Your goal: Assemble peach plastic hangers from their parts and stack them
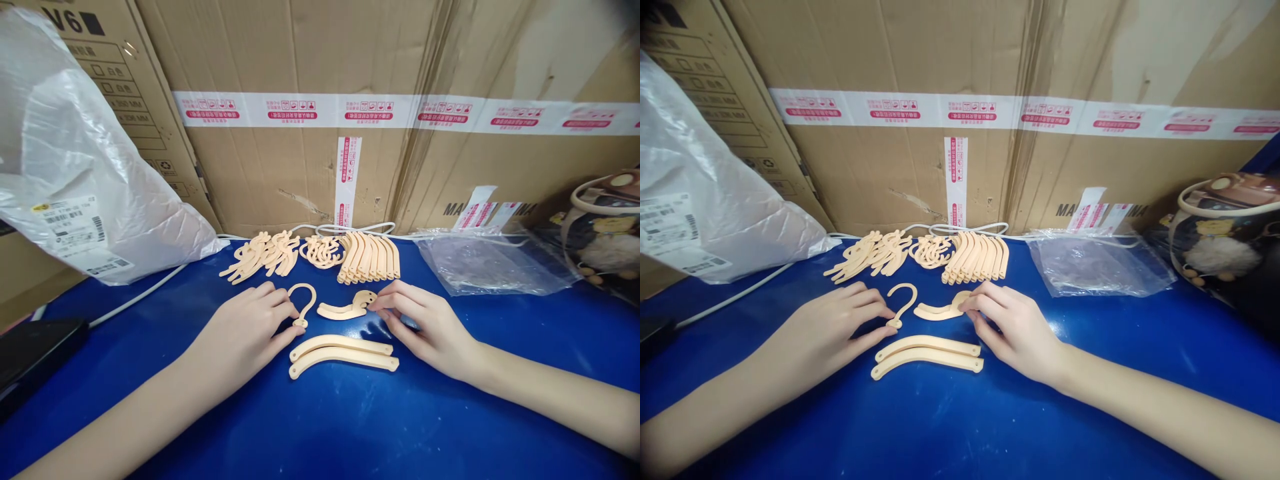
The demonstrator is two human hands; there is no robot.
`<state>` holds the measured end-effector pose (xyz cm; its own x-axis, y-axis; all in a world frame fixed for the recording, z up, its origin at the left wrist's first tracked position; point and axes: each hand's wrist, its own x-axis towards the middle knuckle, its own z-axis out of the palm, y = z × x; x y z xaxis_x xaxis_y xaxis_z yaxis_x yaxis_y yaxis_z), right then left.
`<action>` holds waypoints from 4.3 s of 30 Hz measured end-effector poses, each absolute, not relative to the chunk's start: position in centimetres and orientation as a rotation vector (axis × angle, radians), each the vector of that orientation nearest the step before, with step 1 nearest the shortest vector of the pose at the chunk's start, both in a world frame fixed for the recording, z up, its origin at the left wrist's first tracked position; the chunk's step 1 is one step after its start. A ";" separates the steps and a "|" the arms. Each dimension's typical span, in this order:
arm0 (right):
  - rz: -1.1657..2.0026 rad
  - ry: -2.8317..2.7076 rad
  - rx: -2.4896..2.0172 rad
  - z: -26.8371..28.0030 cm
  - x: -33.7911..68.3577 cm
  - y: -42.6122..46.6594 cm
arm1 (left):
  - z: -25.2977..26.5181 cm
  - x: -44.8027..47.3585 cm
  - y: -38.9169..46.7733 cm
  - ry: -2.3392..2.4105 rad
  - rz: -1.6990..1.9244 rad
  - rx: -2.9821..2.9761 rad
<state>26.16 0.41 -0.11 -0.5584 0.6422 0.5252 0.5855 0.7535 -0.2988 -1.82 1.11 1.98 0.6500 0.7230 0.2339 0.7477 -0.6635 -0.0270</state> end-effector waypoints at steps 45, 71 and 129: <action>1.289 -1.579 -1.010 -0.4 25.1 0.5 | 3.2 -0.3 0.1 -1.914 -1.571 -3.210; 1.415 -1.638 -0.892 -0.4 24.9 0.3 | 2.5 1.1 -2.4 -1.555 -0.291 -3.149; 1.473 -1.409 -1.006 -0.3 25.2 0.8 | 0.4 0.8 -0.9 -0.879 -0.799 -2.925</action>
